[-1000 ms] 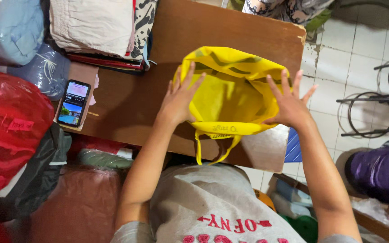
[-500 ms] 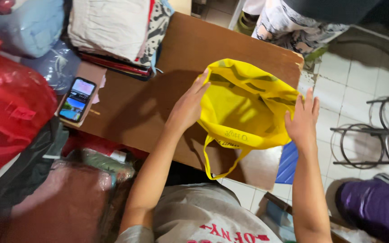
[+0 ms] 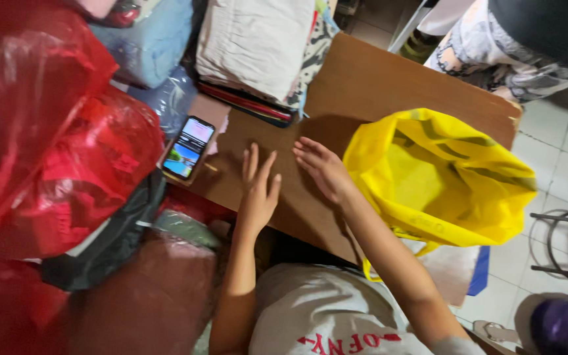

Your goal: The person folds a white pair of shorts on a wooden table, smoothing the fabric and aligning the edges. They then place the folded shorts into a yellow tote bag along with other folded garments and adjust the bag's handles.

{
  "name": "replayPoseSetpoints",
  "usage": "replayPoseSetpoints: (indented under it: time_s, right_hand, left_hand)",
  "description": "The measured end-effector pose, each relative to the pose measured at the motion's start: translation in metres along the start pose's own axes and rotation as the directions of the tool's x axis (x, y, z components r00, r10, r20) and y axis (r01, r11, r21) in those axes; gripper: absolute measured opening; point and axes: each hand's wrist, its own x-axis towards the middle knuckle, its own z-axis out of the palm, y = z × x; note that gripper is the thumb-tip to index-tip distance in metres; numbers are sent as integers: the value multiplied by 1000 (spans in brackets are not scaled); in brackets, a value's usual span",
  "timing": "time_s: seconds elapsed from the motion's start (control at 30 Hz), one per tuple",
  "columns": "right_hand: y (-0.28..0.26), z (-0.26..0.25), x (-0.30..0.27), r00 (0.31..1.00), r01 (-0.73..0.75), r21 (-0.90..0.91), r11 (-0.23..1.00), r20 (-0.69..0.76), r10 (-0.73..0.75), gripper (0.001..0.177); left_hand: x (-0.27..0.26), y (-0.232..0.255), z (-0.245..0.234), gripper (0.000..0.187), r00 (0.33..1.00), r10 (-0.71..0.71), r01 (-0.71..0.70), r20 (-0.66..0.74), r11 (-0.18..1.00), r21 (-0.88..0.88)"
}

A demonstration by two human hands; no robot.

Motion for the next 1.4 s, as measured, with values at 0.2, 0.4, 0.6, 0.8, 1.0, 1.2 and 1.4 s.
replayPoseSetpoints:
  time_s: [0.2,0.4,0.6,0.8,1.0,1.2,1.4]
  right_hand:
    - [122,-30,153,990,-53,360,931,-106,97,46]
    - [146,3,210,937,99,487,868,-340,84,56]
    - [135,18,233,852,137,556,819,-488,189,36]
    - [115,17,240,936,150,570,808,-344,69,21]
    - [114,38,235,825,300,457,837,-564,12,54]
    - [99,28,223,757,394,354,848,-649,-81,58]
    - [83,-32,181,723,462,260,848,-664,-190,46]
  left_hand:
    - [-15,-60,-38,55,992,-108,106,-58,994,-33]
    - [-7,-62,-44,52,982,-187,184,-19,975,-121]
    - [-10,-69,-49,49,964,-262,264,33,945,-195]
    - [-11,-72,-56,44,959,-281,283,49,920,-270]
    - [-17,-67,-56,41,956,-289,293,54,915,-276]
    - [-30,-66,-58,44,878,-452,478,156,808,-344]
    - [-34,-84,-48,43,889,-439,453,131,794,-406]
